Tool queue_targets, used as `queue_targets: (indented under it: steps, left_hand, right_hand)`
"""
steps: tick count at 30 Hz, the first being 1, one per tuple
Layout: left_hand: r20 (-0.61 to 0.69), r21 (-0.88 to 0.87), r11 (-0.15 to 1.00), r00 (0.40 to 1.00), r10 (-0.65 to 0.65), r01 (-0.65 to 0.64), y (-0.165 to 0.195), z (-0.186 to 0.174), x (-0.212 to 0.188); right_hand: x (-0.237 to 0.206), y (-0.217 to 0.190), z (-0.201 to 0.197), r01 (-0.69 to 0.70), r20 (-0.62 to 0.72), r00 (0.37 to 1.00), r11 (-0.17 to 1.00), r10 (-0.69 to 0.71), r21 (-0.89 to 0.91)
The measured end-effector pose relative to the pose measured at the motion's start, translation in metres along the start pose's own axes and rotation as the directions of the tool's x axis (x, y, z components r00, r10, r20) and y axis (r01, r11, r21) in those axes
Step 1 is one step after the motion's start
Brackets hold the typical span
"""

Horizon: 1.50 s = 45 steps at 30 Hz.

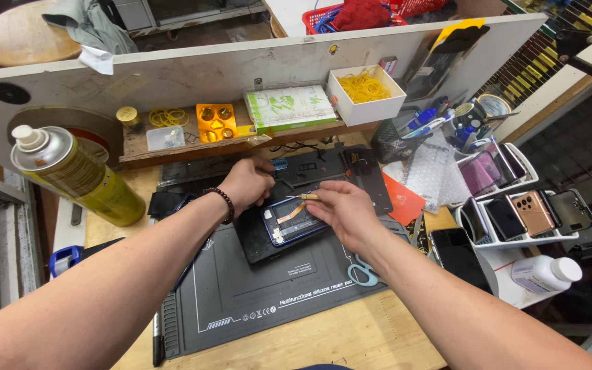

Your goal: The person works at a repair bench disassembling a smartphone. They pry off the back cover, lift out internal components, and manipulate a flat flex cable inside the phone body, pressing and repositioning parts on a silicone repair mat.

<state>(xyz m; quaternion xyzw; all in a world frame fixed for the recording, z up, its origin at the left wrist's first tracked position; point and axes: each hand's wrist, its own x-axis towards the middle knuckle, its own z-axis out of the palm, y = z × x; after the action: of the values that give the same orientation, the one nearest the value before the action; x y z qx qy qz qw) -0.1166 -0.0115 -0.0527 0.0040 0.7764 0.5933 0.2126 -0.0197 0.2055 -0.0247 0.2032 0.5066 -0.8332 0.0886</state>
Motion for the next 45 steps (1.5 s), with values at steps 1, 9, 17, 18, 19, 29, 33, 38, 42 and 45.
queue_targets:
  steps: [1,9,17,18,19,29,33,38,42,45]
  left_hand:
    - [-0.013,0.057,0.998,0.999,0.033,-0.032,-0.001,0.008,0.013]
    - [-0.019,0.535,0.807,0.951,0.309,-0.251,-0.030,0.042,0.093]
    - [0.021,0.530,0.799,0.947,0.322,-0.283,-0.031,0.042,0.097]
    - [0.010,0.501,0.828,0.959,0.283,-0.250,-0.026,0.041,0.091]
    - [-0.010,0.511,0.824,0.956,0.292,-0.246,-0.020,0.040,0.082]
    - [-0.143,0.547,0.833,0.971,0.193,-0.085,0.009,0.007,-0.081]
    - [0.070,0.692,0.563,0.819,0.570,-0.452,0.011,0.007,-0.118]
    - [-0.005,0.691,0.711,0.982,0.188,-0.133,0.016,0.008,-0.124]
    - [-0.031,0.665,0.733,0.976,0.217,-0.142,0.016,0.005,-0.126]
    - [-0.044,0.670,0.729,0.972,0.229,-0.142,0.012,0.006,-0.130]
  right_hand:
    - [-0.002,-0.003,0.000,0.019,-0.015,1.000,0.999,-0.020,-0.037]
    - [-0.018,-0.020,-0.019,0.035,-0.061,0.997,0.989,-0.044,-0.142]
    - [-0.020,-0.023,-0.027,0.020,-0.084,0.996,0.991,-0.031,-0.135]
    - [-0.021,-0.024,-0.027,0.030,-0.080,0.996,0.990,-0.041,-0.141]
    - [-0.020,-0.026,-0.025,0.041,-0.070,0.996,0.989,-0.052,-0.145]
    - [-0.030,-0.014,0.007,0.248,0.155,0.968,0.850,-0.198,-0.465]
    - [-0.033,-0.003,0.028,0.368,0.271,0.929,0.717,-0.253,-0.592]
    - [-0.041,0.000,0.045,0.421,0.294,0.903,0.518,-0.313,-0.745]
    - [-0.046,-0.002,0.054,0.441,0.303,0.879,0.385,-0.368,-0.811]
    - [-0.050,-0.003,0.058,0.442,0.300,0.877,0.383,-0.376,-0.811]
